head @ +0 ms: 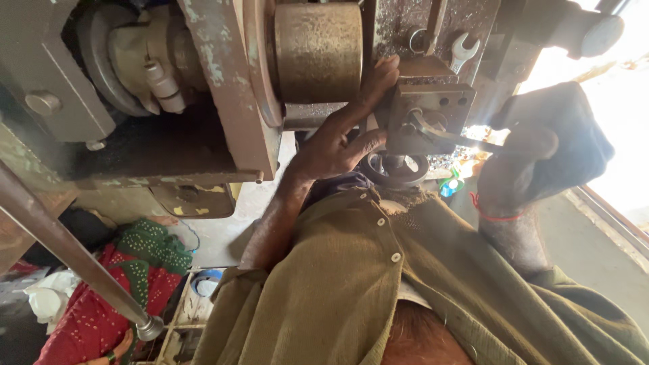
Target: The person operates a metal lathe, using a wrench to tighten a component on the machine's carriage. They then manually guide a cutting tool against a rotating metal cylinder to perform a machining operation, creating metal shavings.
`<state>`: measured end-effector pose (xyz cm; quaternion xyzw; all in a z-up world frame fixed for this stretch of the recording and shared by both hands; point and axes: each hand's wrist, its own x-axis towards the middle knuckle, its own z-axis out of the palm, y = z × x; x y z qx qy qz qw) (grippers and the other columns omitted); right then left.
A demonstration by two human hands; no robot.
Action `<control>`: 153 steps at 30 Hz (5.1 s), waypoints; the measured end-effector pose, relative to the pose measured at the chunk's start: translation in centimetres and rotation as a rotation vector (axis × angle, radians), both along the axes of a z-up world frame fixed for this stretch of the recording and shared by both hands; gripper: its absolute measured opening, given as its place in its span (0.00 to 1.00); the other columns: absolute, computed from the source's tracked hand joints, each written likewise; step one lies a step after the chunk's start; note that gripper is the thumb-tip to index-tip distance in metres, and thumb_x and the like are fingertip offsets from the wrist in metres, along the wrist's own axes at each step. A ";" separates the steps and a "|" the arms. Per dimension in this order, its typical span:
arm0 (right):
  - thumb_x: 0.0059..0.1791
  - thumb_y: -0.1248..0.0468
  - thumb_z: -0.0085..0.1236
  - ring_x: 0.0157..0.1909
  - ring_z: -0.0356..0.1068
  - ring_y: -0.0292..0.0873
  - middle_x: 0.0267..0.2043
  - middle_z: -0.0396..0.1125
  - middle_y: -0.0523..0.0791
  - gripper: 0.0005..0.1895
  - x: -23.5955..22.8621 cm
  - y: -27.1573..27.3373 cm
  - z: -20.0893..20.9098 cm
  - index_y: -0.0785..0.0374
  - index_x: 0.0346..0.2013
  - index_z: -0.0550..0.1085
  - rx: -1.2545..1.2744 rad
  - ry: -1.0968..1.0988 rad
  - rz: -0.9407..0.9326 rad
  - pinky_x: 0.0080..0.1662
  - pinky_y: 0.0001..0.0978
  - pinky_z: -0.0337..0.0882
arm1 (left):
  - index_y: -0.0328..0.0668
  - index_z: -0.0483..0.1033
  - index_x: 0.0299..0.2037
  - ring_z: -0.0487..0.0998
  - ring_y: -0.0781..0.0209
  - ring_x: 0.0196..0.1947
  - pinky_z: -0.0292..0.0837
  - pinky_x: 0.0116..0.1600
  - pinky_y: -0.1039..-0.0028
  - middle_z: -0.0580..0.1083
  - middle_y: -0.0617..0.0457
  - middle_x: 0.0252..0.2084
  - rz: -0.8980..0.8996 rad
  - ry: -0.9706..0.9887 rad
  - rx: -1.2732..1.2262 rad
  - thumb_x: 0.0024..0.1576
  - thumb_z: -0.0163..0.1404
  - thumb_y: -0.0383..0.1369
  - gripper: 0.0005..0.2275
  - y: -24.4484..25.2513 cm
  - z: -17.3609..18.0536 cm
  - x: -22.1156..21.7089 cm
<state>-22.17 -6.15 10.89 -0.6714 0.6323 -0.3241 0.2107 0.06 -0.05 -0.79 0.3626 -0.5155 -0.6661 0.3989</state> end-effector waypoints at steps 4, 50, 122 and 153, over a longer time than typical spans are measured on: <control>0.64 0.38 0.40 0.27 0.68 0.41 0.26 0.67 0.48 0.40 0.0 0.5 -0.2 0.72 0.29 0.73 -0.025 -0.067 0.021 0.32 0.30 0.63 | 0.50 0.47 0.78 0.40 0.58 0.83 0.40 0.87 0.63 0.43 0.54 0.82 0.006 -0.031 0.014 0.65 0.58 0.27 0.35 0.2 0.0 -0.1; 0.65 0.44 0.35 0.26 0.66 0.43 0.28 0.70 0.48 0.36 -1.1 3.2 0.6 0.70 0.31 0.76 -0.099 -0.041 -0.021 0.33 0.33 0.63 | 0.50 0.54 0.76 0.47 0.59 0.82 0.43 0.87 0.65 0.51 0.54 0.80 0.055 0.063 0.026 0.59 0.59 0.19 0.37 0.1 -0.8 -0.2; 0.52 0.70 0.63 0.25 0.60 0.46 0.26 0.66 0.48 0.10 -2.5 0.4 0.8 0.70 0.32 0.69 0.010 0.162 0.493 0.30 0.39 0.59 | 0.49 0.60 0.76 0.54 0.56 0.80 0.48 0.84 0.63 0.58 0.51 0.77 0.117 0.006 -0.011 0.58 0.61 0.25 0.35 -0.2 -1.0 -0.5; 0.48 0.75 0.72 0.40 0.75 0.41 0.44 0.74 0.50 0.15 0.1 -9.3 -5.3 0.71 0.48 0.79 0.371 0.130 0.659 0.39 0.28 0.75 | 0.39 0.67 0.67 0.65 0.51 0.73 0.63 0.76 0.66 0.64 0.42 0.71 0.396 -0.177 0.111 0.61 0.57 0.22 0.23 1.5 2.7 -2.6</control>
